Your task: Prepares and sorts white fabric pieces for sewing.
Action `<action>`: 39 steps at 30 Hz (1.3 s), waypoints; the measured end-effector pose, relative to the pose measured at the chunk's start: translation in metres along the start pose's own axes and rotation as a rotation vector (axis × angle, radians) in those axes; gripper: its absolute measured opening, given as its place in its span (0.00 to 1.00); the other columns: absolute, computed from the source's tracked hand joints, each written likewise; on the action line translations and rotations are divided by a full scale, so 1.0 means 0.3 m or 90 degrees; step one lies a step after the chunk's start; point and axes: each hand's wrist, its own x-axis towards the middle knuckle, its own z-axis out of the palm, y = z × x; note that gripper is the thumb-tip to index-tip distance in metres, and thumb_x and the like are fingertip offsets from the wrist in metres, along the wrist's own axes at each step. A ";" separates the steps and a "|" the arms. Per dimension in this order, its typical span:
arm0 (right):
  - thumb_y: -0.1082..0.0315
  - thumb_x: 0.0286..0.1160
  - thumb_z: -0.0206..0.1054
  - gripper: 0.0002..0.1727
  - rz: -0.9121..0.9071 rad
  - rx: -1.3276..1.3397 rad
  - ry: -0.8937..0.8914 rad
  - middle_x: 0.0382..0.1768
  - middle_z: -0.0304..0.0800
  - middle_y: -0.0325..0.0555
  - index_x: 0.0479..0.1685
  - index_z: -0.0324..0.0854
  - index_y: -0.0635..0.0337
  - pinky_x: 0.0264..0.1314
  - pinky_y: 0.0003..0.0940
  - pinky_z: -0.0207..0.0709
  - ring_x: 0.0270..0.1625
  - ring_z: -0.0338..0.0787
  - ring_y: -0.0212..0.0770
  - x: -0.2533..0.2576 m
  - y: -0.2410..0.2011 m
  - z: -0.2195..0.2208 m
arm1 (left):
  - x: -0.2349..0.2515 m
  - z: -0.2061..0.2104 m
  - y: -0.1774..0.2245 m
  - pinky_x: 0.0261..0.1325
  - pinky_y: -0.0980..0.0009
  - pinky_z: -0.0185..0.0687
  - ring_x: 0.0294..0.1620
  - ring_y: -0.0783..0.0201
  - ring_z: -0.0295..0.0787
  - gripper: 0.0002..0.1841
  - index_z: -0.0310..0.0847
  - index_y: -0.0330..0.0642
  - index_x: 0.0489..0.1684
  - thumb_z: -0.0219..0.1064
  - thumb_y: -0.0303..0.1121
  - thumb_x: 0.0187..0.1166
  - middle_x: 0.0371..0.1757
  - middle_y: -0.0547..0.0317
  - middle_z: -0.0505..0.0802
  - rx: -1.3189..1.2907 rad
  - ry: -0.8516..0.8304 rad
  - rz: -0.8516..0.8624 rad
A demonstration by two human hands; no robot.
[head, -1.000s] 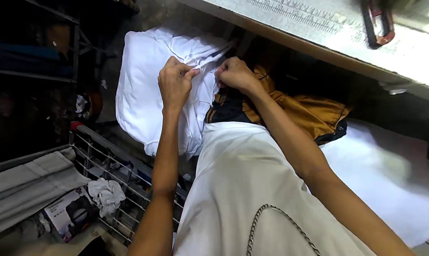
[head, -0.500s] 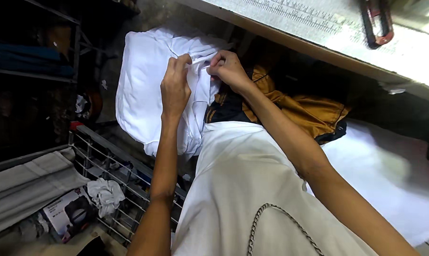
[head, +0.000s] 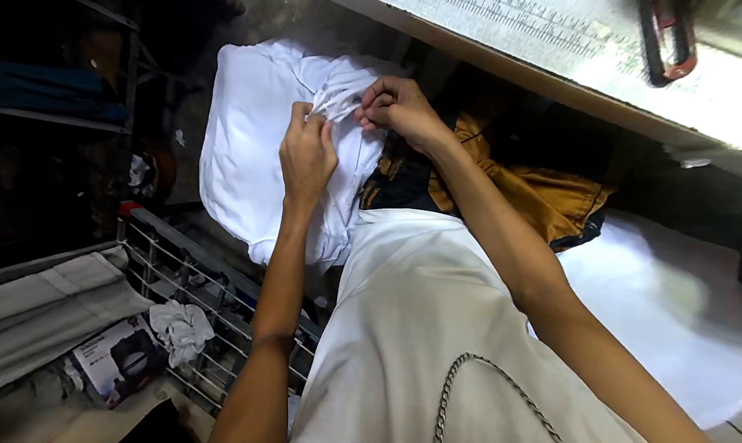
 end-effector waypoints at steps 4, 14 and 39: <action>0.70 0.74 0.67 0.12 0.143 -0.254 0.068 0.36 0.91 0.47 0.53 0.82 0.65 0.43 0.40 0.88 0.34 0.91 0.39 -0.018 0.021 -0.044 | 0.008 -0.093 -0.041 0.57 0.62 0.85 0.54 0.53 0.90 0.15 0.89 0.32 0.42 0.62 0.36 0.85 0.57 0.42 0.90 -0.027 0.079 0.004; 0.55 0.74 0.71 0.18 0.224 -0.377 0.102 0.40 0.90 0.53 0.44 0.86 0.64 0.50 0.55 0.82 0.41 0.89 0.49 0.029 0.092 -0.070 | 0.000 -0.058 -0.021 0.55 0.68 0.84 0.52 0.58 0.88 0.15 0.89 0.32 0.40 0.65 0.37 0.85 0.54 0.44 0.90 -0.088 0.071 0.056; 0.69 0.67 0.75 0.14 0.044 -0.138 0.249 0.41 0.90 0.47 0.51 0.85 0.61 0.47 0.39 0.85 0.41 0.90 0.39 0.017 -0.002 -0.010 | -0.011 -0.004 0.051 0.56 0.55 0.86 0.59 0.45 0.86 0.15 0.88 0.38 0.52 0.58 0.20 0.75 0.71 0.39 0.80 -0.018 -0.077 0.081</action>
